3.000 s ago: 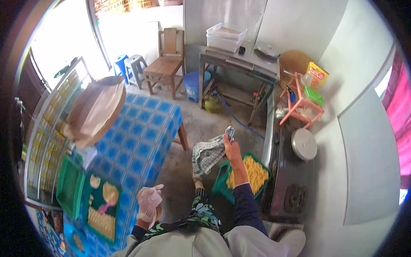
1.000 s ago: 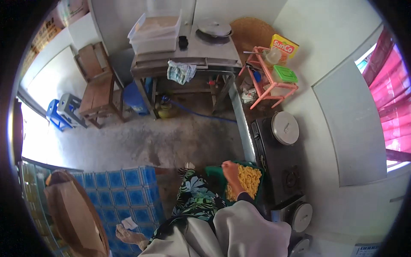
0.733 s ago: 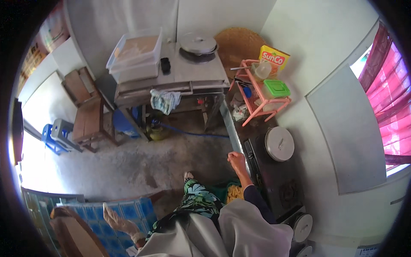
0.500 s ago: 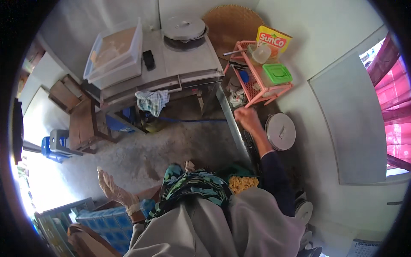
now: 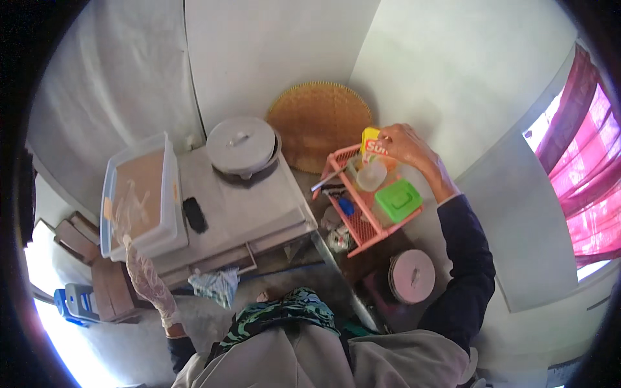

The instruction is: The person uses a spatula to stir and flatten yellow dough in a large wok over a stove, then uses a cloth to wipe the stove surface and a lid to cover the wok.

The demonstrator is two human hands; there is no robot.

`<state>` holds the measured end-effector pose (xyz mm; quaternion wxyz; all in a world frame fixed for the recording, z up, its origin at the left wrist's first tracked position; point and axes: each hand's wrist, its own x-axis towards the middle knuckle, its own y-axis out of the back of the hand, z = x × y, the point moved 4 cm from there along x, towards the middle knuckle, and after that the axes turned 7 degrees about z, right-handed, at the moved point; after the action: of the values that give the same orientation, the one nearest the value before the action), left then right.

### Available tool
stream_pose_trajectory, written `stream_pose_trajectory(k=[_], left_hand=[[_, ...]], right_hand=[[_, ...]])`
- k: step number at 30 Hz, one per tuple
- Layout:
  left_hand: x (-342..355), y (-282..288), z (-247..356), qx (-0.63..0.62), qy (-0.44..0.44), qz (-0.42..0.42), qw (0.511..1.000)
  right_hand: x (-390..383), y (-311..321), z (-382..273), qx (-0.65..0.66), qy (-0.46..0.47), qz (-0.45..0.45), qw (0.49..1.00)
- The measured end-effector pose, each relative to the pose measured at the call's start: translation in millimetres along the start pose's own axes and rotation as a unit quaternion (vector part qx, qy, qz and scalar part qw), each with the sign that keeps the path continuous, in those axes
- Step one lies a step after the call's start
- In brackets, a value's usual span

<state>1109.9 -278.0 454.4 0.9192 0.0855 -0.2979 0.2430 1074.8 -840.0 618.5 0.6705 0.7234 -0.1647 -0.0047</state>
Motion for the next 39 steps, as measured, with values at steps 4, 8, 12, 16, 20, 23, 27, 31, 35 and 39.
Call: stream_pose_trajectory(k=[4, 8, 12, 16, 20, 23, 27, 31, 35, 39], left_hand=[[33.2, -77.4, 9.8, -0.029, -0.025, -0.056, 0.998], [49.8, -151.7, 41.8, 0.056, -0.12, -0.124, 0.983], [41.6, -239.5, 77.4, 0.118, -0.16, -0.207, 0.958], [36.5, -333.4, 105.1, 0.129, -0.187, -0.313, 0.922], [31.3, -415.1, 106.7, 0.156, -0.186, -0.375, 0.895], [31.9, -477.9, 92.7, 0.152, -0.222, -0.402, 0.875], [32.5, -555.9, 76.4, 0.155, -0.21, -0.448, 0.855], [21.1, -637.9, 48.7, 0.211, -0.255, -0.424, 0.843], [-12.0, -723.6, 38.1, 0.277, -0.293, -0.461, 0.791], [-26.8, -751.9, 14.8, 0.317, -0.267, -0.499, 0.761]], right_hand=[[95.0, 0.5, 46.7, -0.094, 0.029, 0.01, 0.995], [203.5, -44.7, 96.9, -0.181, 0.037, -0.04, 0.982], [300.2, -101.5, 164.6, -0.195, 0.008, -0.105, 0.975], [366.5, -165.4, 213.2, -0.137, 0.022, -0.128, 0.982], [398.5, -227.0, 236.3, -0.091, 0.061, -0.09, 0.99], [409.8, -250.1, 265.6, -0.059, 0.035, -0.045, 0.997], [409.9, -247.1, 247.9, 0.009, 0.114, -0.144, 0.983], [402.8, -237.1, 234.7, 0.104, 0.158, -0.186, 0.964], [386.9, -229.6, 242.1, 0.2, 0.159, -0.249, 0.934], [405.5, -248.6, 252.1, 0.419, -0.037, -0.344, 0.839]])
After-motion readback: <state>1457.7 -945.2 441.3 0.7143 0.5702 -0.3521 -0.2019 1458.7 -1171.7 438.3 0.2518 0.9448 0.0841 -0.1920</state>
